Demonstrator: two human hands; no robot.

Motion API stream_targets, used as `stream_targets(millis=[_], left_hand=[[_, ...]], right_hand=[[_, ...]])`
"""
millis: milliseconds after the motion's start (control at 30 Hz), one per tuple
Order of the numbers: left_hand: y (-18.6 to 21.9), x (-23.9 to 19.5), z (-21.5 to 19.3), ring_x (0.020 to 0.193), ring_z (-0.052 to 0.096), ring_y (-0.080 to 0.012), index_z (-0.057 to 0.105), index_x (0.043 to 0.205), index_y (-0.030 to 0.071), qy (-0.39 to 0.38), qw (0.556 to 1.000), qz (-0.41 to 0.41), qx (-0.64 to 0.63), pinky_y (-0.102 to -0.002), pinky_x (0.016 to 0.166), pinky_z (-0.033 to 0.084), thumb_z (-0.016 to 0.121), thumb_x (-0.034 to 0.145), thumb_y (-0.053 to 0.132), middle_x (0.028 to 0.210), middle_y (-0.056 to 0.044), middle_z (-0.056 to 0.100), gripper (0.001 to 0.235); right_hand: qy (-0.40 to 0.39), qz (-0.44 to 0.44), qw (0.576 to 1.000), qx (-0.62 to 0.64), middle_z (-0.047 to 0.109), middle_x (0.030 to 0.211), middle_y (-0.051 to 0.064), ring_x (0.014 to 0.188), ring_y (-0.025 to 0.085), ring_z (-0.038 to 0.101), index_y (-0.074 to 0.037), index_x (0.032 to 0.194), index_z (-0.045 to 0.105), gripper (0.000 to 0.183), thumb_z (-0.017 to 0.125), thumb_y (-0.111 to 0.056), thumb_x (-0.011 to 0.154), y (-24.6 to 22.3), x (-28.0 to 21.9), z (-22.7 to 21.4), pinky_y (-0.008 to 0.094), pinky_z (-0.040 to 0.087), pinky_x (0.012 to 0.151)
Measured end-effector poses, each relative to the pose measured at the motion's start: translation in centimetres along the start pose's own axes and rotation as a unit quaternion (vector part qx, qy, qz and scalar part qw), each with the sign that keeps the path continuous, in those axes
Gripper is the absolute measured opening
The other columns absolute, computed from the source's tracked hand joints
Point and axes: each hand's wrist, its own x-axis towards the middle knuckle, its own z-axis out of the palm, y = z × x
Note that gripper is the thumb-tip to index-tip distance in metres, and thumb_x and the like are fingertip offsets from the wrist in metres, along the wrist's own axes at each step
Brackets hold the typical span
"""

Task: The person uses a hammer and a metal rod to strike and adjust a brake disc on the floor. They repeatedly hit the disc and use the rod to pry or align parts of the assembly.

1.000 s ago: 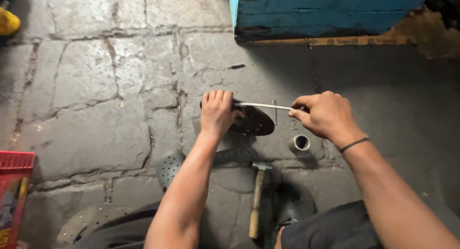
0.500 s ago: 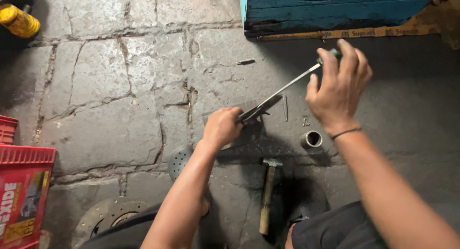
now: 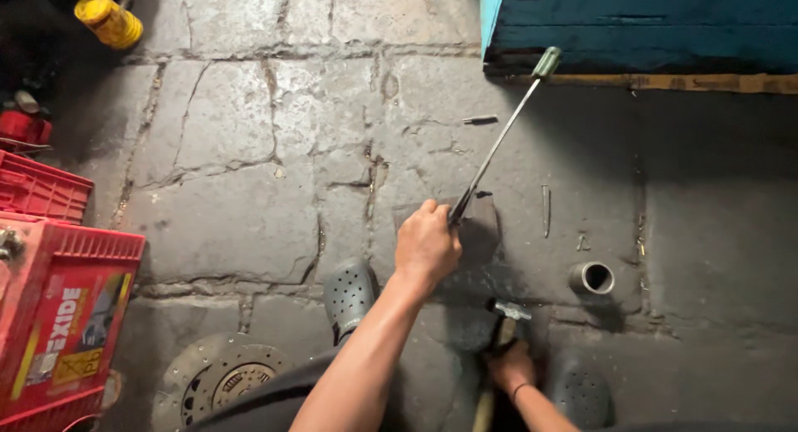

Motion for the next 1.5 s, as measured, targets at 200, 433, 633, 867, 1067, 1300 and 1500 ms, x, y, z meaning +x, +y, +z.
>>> stream_targets(millis=[200,433,633,867,1067,1300,1500], left_hand=[[1.1,2.6,-0.8,0.087,0.069,-0.0410,0.070,0.088,0.003,-0.016,0.998,-0.041,0.048,-0.052,0.078,0.056,0.070,0.078,0.014,0.096,-0.018,0.068,0.015],[2.6,1.6,0.0,0.095,0.067,-0.0406,0.078,0.097,0.007,0.010,0.993,-0.109,-0.033,-0.051,0.084,0.054,0.075,0.069,0.017,0.098,-0.019,0.068,0.030],[3.2,0.4,1.7,0.103,0.063,-0.0375,0.079,0.098,0.007,0.010,0.998,-0.040,-0.049,-0.048,0.090,0.052,0.074,0.072,0.016,0.102,-0.017,0.067,0.028],[2.8,0.2,2.8,0.107,0.060,-0.0355,0.078,0.100,0.007,0.014,0.998,-0.038,-0.053,-0.046,0.093,0.051,0.073,0.073,0.013,0.104,-0.015,0.065,0.028],[2.6,0.7,2.8,0.106,0.060,-0.0351,0.078,0.098,0.007,0.001,0.998,-0.034,-0.055,-0.045,0.091,0.052,0.074,0.072,0.010,0.103,-0.016,0.064,0.027],[1.7,0.6,4.2,0.106,0.058,-0.0353,0.076,0.094,0.007,-0.006,0.999,0.001,-0.054,-0.047,0.090,0.050,0.074,0.072,0.013,0.101,-0.016,0.062,0.023],[0.9,-2.7,6.3,0.106,0.055,-0.0340,0.073,0.085,0.008,-0.002,0.995,0.089,0.039,-0.049,0.085,0.046,0.071,0.075,0.013,0.101,-0.013,0.061,0.012]], right_hand=[[-0.165,0.051,0.872,0.457,0.057,0.064,0.013,0.050,0.027,0.056,0.002,0.090,0.063,0.017,0.066,-0.012,0.083,-7.3,-2.2,-10.1,0.042,0.048,0.044],[-0.060,-0.340,0.884,0.315,0.063,0.071,0.003,0.058,0.013,0.061,-0.009,0.100,0.062,0.028,0.070,-0.033,0.088,-18.8,-14.7,-30.1,0.032,0.052,0.050],[0.143,-0.319,0.936,-0.039,0.069,0.079,0.014,0.067,0.023,0.070,-0.010,0.123,0.059,0.050,0.068,-0.044,0.088,-19.5,-19.0,-32.8,0.044,0.053,0.063],[0.038,-0.223,0.973,0.044,0.068,0.075,0.012,0.064,0.021,0.067,-0.003,0.111,0.060,0.043,0.065,-0.042,0.093,-16.7,-16.2,-31.2,0.040,0.052,0.059],[0.027,-0.371,0.912,0.173,0.061,0.071,0.004,0.054,0.013,0.060,-0.010,0.113,0.053,0.029,0.059,-0.032,0.095,-18.3,-21.5,-37.7,0.034,0.053,0.045],[0.272,-0.532,0.802,-0.012,0.065,0.081,0.022,0.067,0.037,0.065,0.000,0.124,0.052,0.044,0.059,-0.038,0.105,-18.3,-20.0,-30.7,0.049,0.051,0.058],[0.124,-0.291,0.947,-0.061,0.072,0.079,0.020,0.071,0.030,0.069,-0.004,0.106,0.061,0.051,0.064,-0.053,0.093,-14.4,-14.1,-30.8,0.045,0.052,0.064]])
